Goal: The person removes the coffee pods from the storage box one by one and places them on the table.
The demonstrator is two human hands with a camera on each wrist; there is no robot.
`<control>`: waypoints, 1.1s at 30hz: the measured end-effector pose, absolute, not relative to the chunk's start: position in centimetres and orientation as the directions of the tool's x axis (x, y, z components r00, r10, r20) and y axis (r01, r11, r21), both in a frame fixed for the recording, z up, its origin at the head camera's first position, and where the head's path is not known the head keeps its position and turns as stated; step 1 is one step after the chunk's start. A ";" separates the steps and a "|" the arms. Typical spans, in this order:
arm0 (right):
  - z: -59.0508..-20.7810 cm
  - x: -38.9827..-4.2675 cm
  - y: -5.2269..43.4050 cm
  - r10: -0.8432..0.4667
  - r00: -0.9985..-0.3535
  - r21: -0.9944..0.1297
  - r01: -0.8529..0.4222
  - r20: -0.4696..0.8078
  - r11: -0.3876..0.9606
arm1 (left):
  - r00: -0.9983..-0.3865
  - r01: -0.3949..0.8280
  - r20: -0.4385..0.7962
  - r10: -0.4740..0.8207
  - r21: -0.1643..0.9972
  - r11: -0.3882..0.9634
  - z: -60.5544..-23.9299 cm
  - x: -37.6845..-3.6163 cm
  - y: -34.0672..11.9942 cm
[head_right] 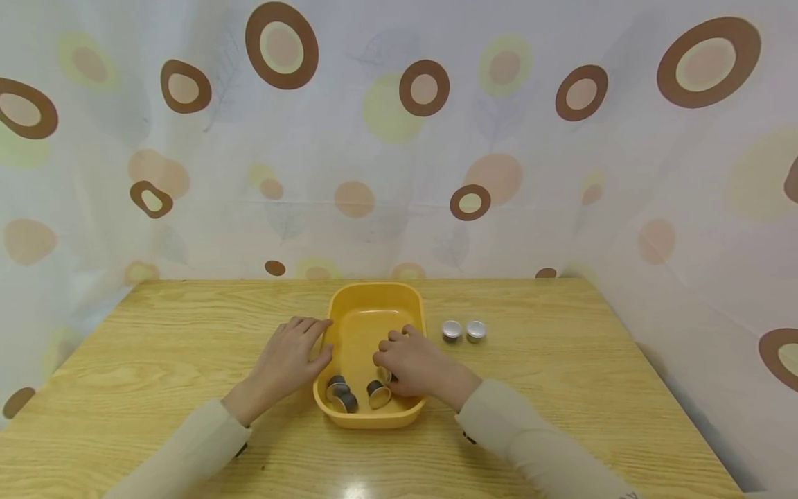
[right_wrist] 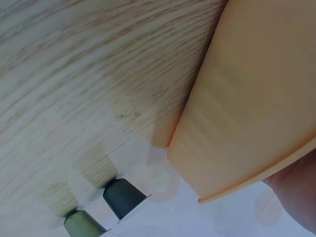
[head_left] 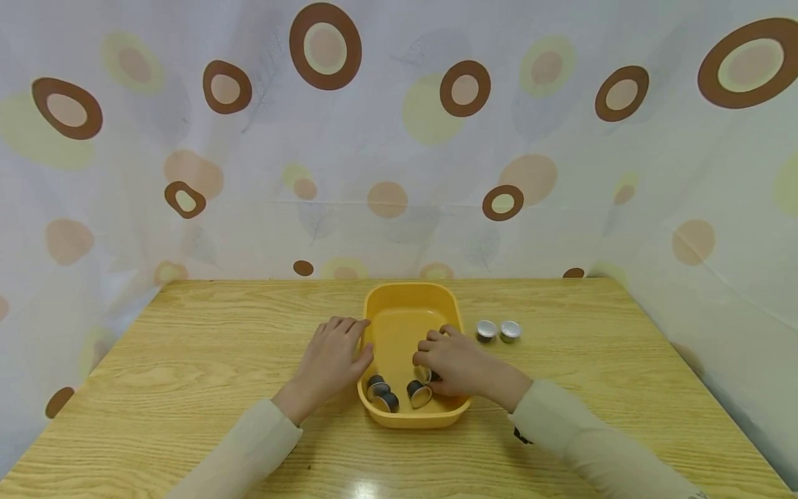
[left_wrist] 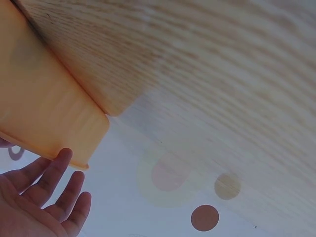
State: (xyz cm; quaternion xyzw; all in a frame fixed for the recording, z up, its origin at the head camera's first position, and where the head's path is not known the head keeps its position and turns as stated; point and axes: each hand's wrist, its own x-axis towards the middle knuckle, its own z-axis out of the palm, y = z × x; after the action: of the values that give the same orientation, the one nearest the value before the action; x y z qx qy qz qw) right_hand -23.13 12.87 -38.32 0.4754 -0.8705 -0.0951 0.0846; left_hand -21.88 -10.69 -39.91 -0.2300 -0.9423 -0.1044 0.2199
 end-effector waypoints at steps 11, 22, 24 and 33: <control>-38.6 -23.2 12.9 -0.853 -0.516 0.267 -0.813 0.079 0.517 | -0.806 0.472 0.445 0.389 0.089 0.877 -40.1 -22.0 -10.8; -38.6 -23.3 13.0 -0.852 -0.506 0.239 -0.818 0.134 0.524 | -0.807 0.468 0.447 0.386 0.083 0.880 -40.1 -22.0 -10.7; -38.5 -23.3 13.0 -0.849 -0.508 0.231 -0.817 0.146 0.529 | -0.804 0.468 0.452 0.386 0.082 0.880 -40.2 -22.0 -10.7; -38.1 -23.5 13.3 -0.835 -0.513 0.166 -0.822 0.199 0.545 | -0.794 0.478 0.467 0.388 0.087 0.874 -40.1 -21.9 -10.7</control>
State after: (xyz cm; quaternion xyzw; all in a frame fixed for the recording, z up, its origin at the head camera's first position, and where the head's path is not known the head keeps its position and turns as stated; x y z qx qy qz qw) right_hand -23.50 13.32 -38.05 0.4764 -0.8695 -0.0253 0.1282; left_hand -21.93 -10.72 -40.13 -0.2301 -0.9418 -0.1007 0.2235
